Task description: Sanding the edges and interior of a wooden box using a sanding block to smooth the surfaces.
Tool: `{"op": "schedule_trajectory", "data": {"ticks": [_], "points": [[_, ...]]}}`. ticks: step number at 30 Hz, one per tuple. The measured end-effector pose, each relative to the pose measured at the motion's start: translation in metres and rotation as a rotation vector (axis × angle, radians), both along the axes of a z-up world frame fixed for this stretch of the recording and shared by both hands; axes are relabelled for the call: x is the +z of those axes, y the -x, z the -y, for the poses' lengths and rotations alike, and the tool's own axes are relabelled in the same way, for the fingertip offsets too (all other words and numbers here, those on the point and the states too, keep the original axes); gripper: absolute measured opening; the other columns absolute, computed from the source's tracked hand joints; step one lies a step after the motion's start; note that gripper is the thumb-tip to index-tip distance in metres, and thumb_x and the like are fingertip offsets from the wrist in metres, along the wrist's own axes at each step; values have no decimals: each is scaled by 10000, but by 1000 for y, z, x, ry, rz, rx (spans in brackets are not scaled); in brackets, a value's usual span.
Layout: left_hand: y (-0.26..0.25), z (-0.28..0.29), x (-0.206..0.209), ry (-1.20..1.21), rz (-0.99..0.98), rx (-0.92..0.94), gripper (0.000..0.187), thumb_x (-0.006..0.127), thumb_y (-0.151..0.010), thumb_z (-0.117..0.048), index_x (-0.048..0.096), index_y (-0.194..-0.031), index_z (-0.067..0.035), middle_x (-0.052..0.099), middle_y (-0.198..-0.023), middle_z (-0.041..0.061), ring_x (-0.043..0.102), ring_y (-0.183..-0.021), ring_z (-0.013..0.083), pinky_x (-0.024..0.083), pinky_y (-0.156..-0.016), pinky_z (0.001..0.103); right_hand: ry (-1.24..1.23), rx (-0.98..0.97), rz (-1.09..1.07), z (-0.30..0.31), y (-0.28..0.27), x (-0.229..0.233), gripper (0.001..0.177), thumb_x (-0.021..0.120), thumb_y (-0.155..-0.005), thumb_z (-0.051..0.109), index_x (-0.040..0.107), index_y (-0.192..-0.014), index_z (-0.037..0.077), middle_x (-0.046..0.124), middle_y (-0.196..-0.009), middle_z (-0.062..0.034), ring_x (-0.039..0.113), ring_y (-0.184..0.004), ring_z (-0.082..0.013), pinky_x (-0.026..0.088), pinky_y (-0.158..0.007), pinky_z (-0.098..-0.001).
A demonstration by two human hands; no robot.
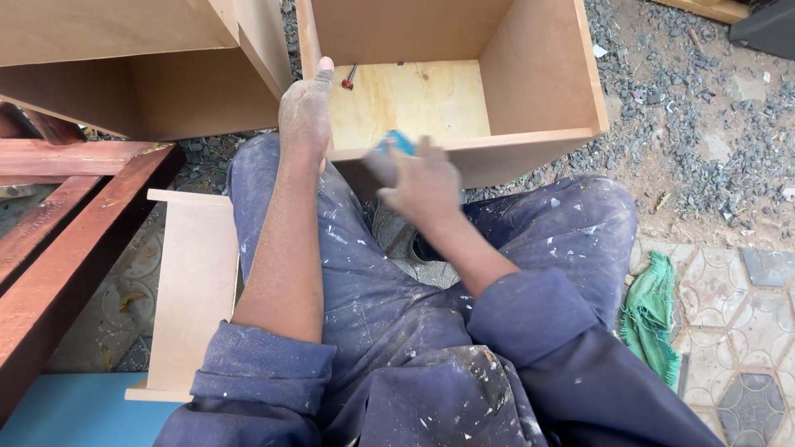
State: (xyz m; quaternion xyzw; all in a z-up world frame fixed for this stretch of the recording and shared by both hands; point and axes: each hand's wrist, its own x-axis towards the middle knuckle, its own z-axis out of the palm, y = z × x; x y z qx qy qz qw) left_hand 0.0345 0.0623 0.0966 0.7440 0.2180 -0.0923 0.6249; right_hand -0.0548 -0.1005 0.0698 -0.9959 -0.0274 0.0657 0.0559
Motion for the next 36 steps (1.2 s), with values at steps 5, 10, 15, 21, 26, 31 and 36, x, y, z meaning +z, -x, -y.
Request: {"op": "schedule_trajectory", "data": {"ticks": [5,10,15,21,26,31,36], "points": [[1,5,1,-33,-15,21,450,517,-945,-534,656,-909,-108,603,-812,14,571,-754,111,503,-741,279,20,-315,70,107,8,3,549,746,-736,339,693,-1211,70,568,-1051,-241,599,-864,-420,535,-714,-511],[-5,7,-8,-74,-2,43,511,478,-894,-637,649,-896,-155,618,-812,13,600,-751,111,500,-736,269,60,-412,66,74,6,18,569,695,-721,262,680,-1282,356,505,-1024,-227,554,-787,-418,526,-662,-525],[-3,2,0,258,70,156,775,477,-807,-641,673,-1155,23,696,-1130,131,658,-1016,183,535,-925,310,-194,-48,30,-45,16,-5,752,730,-669,329,614,-1391,155,470,-1122,-190,522,-916,-376,490,-731,-440],[-10,-10,-18,700,160,164,934,499,-792,-622,562,-1346,126,633,-1347,320,630,-1310,372,420,-1150,444,-82,-199,93,58,11,-9,555,721,-728,341,678,-1231,110,512,-1150,-220,549,-942,-419,507,-753,-515],[-5,-1,8,565,71,108,932,443,-732,-669,649,-1272,62,742,-1133,202,740,-1020,254,533,-942,344,139,-278,92,155,11,-7,455,742,-735,328,715,-1086,40,490,-1357,-228,490,-1143,-431,352,-971,-517],[-2,3,15,513,95,111,910,447,-711,-689,701,-1195,38,771,-960,132,735,-797,159,561,-768,263,-163,-4,158,94,-9,5,582,610,-631,58,711,-1196,149,664,-1256,-149,566,-1199,-354,461,-973,-447],[-1,4,1,566,202,50,704,528,-816,-605,704,-1101,15,748,-825,90,702,-655,137,534,-646,229,-476,406,-167,-22,-47,2,457,599,-658,121,707,-1101,82,725,-1222,-127,645,-1067,-394,508,-851,-461]]}}
